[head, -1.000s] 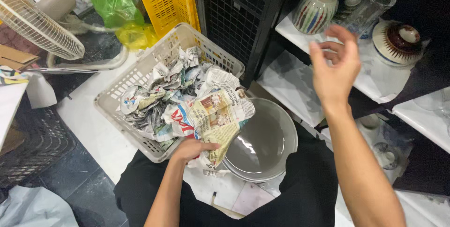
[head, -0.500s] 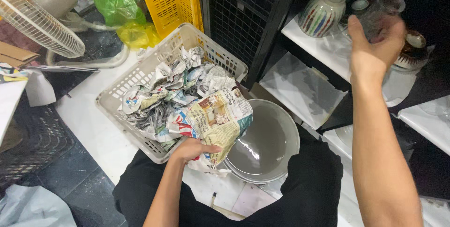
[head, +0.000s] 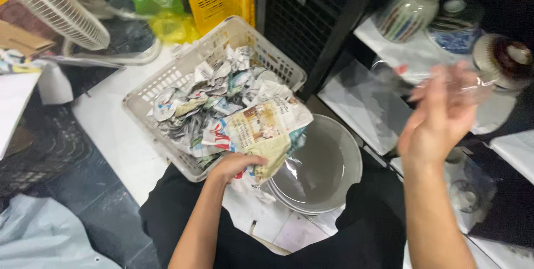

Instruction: The person sits on the floor and wraps ceramic items with newspaper. They pick up a ceramic piece, unfold a newspaper sheet, wrap the item, and place it in a basket. The process is repeated for multiple items.

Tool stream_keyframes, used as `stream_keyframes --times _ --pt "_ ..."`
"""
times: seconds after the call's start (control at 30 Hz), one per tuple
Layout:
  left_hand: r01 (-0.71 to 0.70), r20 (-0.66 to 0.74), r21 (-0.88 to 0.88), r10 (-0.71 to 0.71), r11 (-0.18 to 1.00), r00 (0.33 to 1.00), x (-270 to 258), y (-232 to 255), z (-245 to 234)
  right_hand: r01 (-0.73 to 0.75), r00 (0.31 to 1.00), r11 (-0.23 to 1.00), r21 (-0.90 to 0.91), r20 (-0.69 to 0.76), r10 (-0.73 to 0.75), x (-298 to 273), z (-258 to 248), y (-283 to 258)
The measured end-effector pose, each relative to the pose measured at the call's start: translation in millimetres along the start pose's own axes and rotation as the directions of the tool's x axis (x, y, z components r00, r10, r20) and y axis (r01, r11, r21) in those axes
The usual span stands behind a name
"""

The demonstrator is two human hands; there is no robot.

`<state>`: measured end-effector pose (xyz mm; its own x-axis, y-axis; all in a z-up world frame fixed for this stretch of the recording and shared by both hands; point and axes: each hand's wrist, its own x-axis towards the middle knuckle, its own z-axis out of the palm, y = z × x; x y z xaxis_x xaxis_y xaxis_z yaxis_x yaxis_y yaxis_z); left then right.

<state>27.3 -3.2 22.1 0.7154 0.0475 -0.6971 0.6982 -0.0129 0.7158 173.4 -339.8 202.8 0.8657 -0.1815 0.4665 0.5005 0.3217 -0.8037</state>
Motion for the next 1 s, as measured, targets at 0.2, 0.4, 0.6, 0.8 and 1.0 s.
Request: stream_keyframes --times 0.2,0.4,0.6,0.8,1.0 --pt "-0.177 0.116 -0.367 0.234 0.913 0.965 -5.5 5.9 6.5 -0.541 0.833 0.837 0.076 0.185 0.522 -87.1 28.6 38.3" --pt "-0.136 0.132 -0.348 0.192 0.928 0.972 -2.8 4.6 7.1 -0.782 0.588 0.623 -0.010 0.321 0.742 -141.6 32.5 76.1" --pt "-0.190 0.154 -0.523 0.312 0.831 0.938 17.8 -2.5 8.3 -0.780 0.549 0.610 -0.139 0.317 0.773 -152.6 31.0 100.3" --pt "-0.131 0.159 -0.462 0.228 0.877 0.961 23.0 -19.3 2.2 -0.802 0.522 0.581 -0.136 0.312 0.794 -158.7 30.5 103.2" --pt "-0.104 0.262 -0.457 0.245 0.884 0.933 7.9 -17.2 12.1 -0.807 0.519 0.566 -0.168 0.254 0.816 -159.8 35.9 100.9"
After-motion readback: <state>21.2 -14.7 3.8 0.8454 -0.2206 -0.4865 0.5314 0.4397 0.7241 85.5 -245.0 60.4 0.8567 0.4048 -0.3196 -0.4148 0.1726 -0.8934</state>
